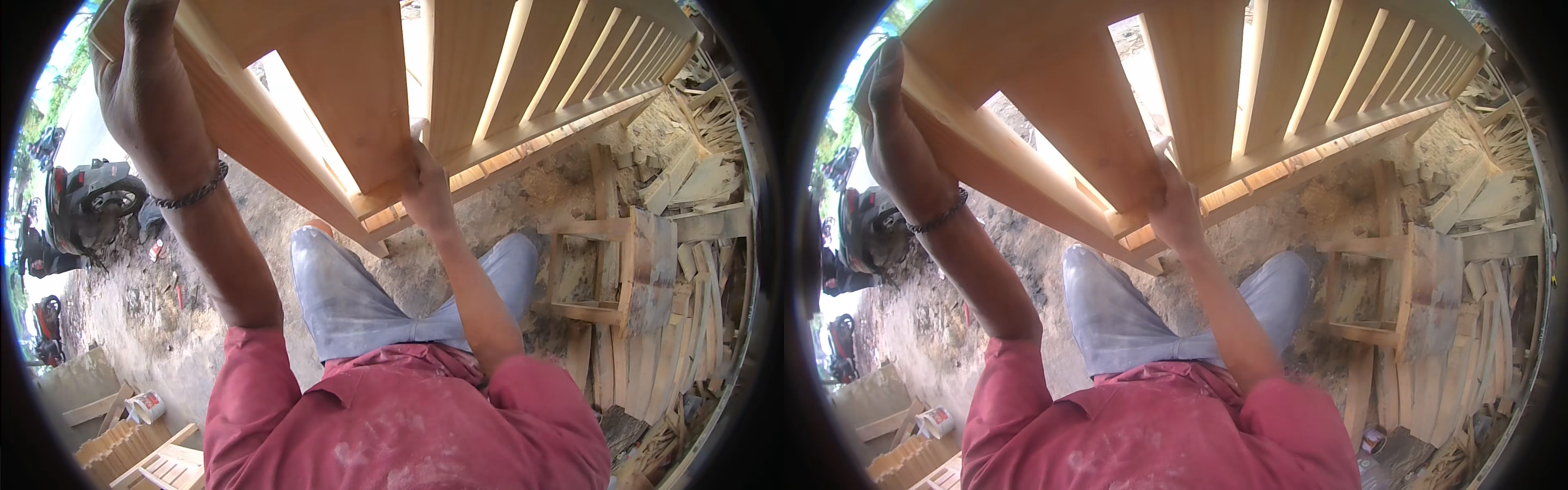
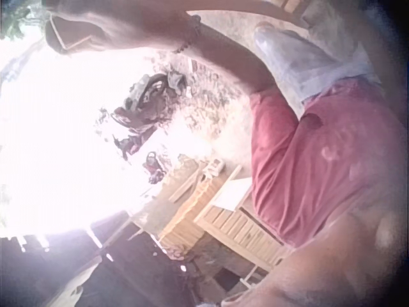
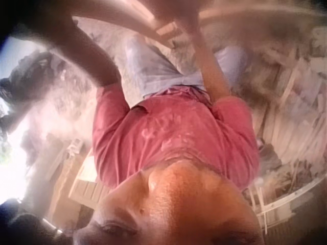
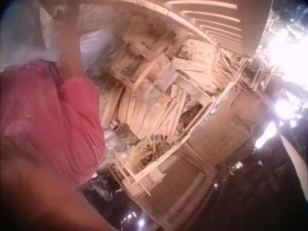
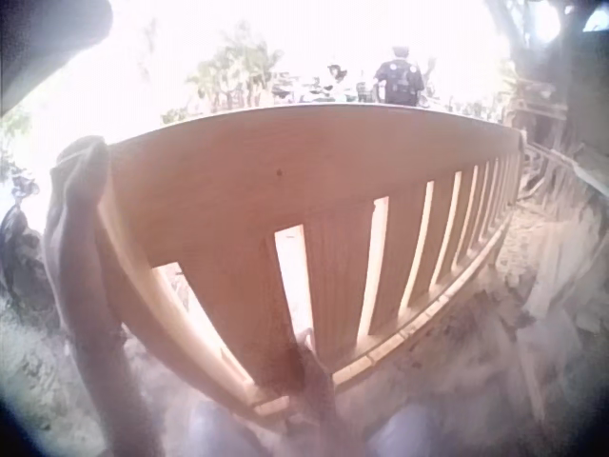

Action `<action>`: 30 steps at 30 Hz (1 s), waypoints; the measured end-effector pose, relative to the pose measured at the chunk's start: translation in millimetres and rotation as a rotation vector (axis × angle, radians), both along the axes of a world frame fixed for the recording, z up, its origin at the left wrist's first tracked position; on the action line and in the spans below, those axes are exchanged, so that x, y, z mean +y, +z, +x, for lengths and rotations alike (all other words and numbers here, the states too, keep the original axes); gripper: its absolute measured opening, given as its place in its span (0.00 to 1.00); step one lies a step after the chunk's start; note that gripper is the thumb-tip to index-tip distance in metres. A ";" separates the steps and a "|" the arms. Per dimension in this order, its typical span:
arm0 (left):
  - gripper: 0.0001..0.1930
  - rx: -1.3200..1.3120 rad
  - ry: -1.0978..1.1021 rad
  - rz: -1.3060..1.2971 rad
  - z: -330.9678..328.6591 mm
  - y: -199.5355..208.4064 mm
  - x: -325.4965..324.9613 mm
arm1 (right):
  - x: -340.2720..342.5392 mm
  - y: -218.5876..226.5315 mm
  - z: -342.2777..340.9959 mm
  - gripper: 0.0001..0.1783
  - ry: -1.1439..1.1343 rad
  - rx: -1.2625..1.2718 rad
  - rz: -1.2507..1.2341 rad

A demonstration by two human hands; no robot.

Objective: The person sands the surfaces and edges of a wooden bench frame using a piece of sandpaper held in their hands, moving the paper repeatedly across the slats and support beams.

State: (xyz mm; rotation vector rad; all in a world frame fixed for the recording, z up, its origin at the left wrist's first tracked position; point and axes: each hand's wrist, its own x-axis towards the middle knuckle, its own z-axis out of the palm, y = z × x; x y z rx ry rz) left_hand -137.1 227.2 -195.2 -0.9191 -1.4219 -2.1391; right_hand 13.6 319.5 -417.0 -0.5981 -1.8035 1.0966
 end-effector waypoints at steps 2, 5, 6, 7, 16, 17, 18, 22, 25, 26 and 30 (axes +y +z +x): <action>0.23 0.019 0.047 -0.020 -2.3 -4.3 -3.3 | 3.3 56.1 -9.9 0.17 0.075 0.062 0.034; 0.23 0.066 0.057 -0.018 -10.6 -4.4 -9.0 | -1.3 112.2 -16.9 0.19 0.108 0.067 -0.008; 0.23 0.043 0.059 -0.025 -8.3 -3.2 -8.5 | -3.1 94.0 -17.3 0.19 0.068 0.112 0.033; 0.23 0.018 0.059 -0.014 -2.5 -2.0 -4.6 | -4.0 75.9 -15.3 0.19 0.015 0.150 0.077; 0.22 0.003 0.029 -0.004 -5.1 -0.7 -3.9 | 10.3 114.8 -7.4 0.24 0.107 -0.117 -0.038; 0.22 0.034 0.035 -0.001 -6.0 -1.2 -2.5 | 7.7 92.0 -6.4 0.24 0.097 -0.074 -0.043; 0.22 0.075 0.058 0.017 -7.4 1.0 -2.6 | 4.3 70.5 -8.9 0.24 0.099 -0.020 -0.043; 0.22 0.141 0.034 -0.011 -8.3 -2.5 1.3 | -10.4 29.7 9.1 0.25 0.048 -0.192 -0.260; 0.22 0.095 -0.002 -0.123 -14.9 1.0 -12.7 | 12.3 104.6 -1.2 0.27 0.217 -0.090 -0.046; 0.22 0.092 0.006 -0.157 -14.5 0.6 -14.3 | 9.3 132.3 -2.2 0.28 0.170 -0.222 -0.071; 0.23 0.056 0.017 -0.082 -0.6 -1.5 1.7 | 3.5 31.1 3.5 0.30 0.037 -0.039 -0.133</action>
